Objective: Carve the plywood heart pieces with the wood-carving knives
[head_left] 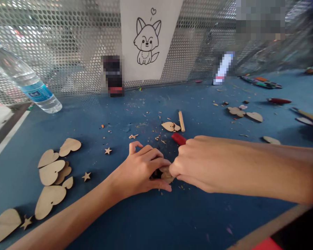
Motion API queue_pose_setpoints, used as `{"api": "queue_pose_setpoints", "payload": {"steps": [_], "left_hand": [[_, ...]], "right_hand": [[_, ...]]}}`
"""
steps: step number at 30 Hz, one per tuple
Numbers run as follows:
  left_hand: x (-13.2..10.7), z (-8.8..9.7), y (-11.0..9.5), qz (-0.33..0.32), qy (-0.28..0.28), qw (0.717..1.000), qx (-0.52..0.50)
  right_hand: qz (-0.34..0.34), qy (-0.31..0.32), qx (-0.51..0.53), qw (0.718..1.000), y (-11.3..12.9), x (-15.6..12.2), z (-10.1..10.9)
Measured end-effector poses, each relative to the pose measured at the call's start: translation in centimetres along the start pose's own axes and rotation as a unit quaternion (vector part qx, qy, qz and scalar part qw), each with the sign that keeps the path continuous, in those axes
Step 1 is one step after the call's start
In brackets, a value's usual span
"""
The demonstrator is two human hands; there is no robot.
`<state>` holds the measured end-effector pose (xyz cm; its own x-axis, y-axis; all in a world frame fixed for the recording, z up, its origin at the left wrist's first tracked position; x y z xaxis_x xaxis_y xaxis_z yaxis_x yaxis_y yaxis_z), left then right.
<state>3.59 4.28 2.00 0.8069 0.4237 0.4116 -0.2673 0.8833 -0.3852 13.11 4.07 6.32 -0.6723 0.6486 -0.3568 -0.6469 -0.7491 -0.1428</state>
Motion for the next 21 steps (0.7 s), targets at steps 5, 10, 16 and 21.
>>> {"api": "queue_pose_setpoints", "payload": {"steps": [5, 10, 16, 21], "left_hand": [[0.2, 0.1, -0.1, -0.016, -0.003, 1.0, -0.008], [0.3, 0.1, -0.1, -0.019, 0.001, 1.0, -0.017], [0.6, 0.3, -0.3, -0.023, 0.006, 1.0, -0.011], [0.8, 0.2, -0.3, -0.015, 0.028, 0.999, -0.003]], "right_hand": [[-0.006, 0.008, 0.03, 1.0, -0.8, -1.0, -1.1], [-0.007, 0.017, 0.061, 0.998, -1.1, -1.7, -1.0], [-0.013, -0.013, 0.111, 0.994, -0.9, -2.7, -1.4], [-0.016, -0.069, 0.131, 0.989, -0.9, -3.5, -2.0]]}}
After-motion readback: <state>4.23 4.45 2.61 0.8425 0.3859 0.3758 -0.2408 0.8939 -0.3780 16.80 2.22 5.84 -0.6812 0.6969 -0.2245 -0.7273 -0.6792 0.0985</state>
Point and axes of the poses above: each hand's wrist, its own x-axis towards the middle knuckle, its own z-axis out of the back of the hand, y = z × x, the point moved 7 cm from there along x, towards the middle knuckle, and after that the axes turned 10 degrees about -z, right-handed, at the moved point
